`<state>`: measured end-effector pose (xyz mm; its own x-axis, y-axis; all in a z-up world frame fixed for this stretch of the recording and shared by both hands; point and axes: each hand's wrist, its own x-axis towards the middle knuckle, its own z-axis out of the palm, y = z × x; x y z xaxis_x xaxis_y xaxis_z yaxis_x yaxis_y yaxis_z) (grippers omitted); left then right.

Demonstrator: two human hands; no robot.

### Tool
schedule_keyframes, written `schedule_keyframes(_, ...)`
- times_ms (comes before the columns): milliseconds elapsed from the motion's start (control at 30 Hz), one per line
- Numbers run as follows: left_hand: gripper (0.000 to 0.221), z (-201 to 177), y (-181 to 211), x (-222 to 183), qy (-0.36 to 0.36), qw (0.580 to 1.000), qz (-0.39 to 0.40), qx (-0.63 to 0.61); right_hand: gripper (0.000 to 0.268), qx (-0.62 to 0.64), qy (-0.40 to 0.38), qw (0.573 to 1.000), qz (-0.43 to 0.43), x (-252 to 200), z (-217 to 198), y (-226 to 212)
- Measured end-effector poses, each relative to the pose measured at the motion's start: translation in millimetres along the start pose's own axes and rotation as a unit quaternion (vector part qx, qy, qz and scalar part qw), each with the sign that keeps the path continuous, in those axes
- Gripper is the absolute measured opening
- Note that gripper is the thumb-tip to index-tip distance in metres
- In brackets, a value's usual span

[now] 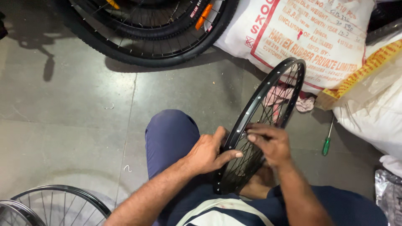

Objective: The person threads spokes through a bicycle wheel rim and hub by hand, turning the rim to reach different sections.

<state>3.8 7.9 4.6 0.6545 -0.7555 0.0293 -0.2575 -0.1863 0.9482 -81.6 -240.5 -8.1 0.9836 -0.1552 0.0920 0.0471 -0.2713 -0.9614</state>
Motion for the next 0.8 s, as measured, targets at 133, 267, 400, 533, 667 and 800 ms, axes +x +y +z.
schedule_keyframes(133, 0.056, 2.4, 0.6, -1.6, -0.007, 1.000, 0.014, -0.022, 0.036, 0.117, -0.197, 0.959, 0.169, 36.2, -28.1, 9.3)
schedule_keyframes(267, 0.055, 3.0, -4.8, -0.2, 0.005, 1.000, 0.011, -0.020, 0.031, -0.151, -0.116, 0.980, 0.065, 11.2, 14.1, -13.8)
schedule_keyframes(400, 0.056, 5.1, -4.8, -0.6, 0.027, 0.999, 0.043, 0.008, 0.034, -0.360, 0.100, 0.895, -0.244, 7.4, 46.9, -43.9)
schedule_keyframes(533, 0.056, 3.9, -6.7, 2.3, 0.007, 0.999, 0.051, 0.016, 0.041, -0.206, -0.092, 0.948, 0.223, 32.1, 27.8, -57.6)
schedule_keyframes(667, 0.057, 5.2, -6.8, 1.9, 0.002, 0.999, 0.030, 0.044, 0.034, -0.446, -0.042, 0.884, -0.136, 25.0, 46.0, -29.2)
schedule_keyframes(800, 0.055, 2.7, -2.2, 2.2, 0.014, 0.999, 0.046, 0.004, 0.024, -0.190, -0.009, 0.981, 0.032, 18.8, 54.8, -27.1)
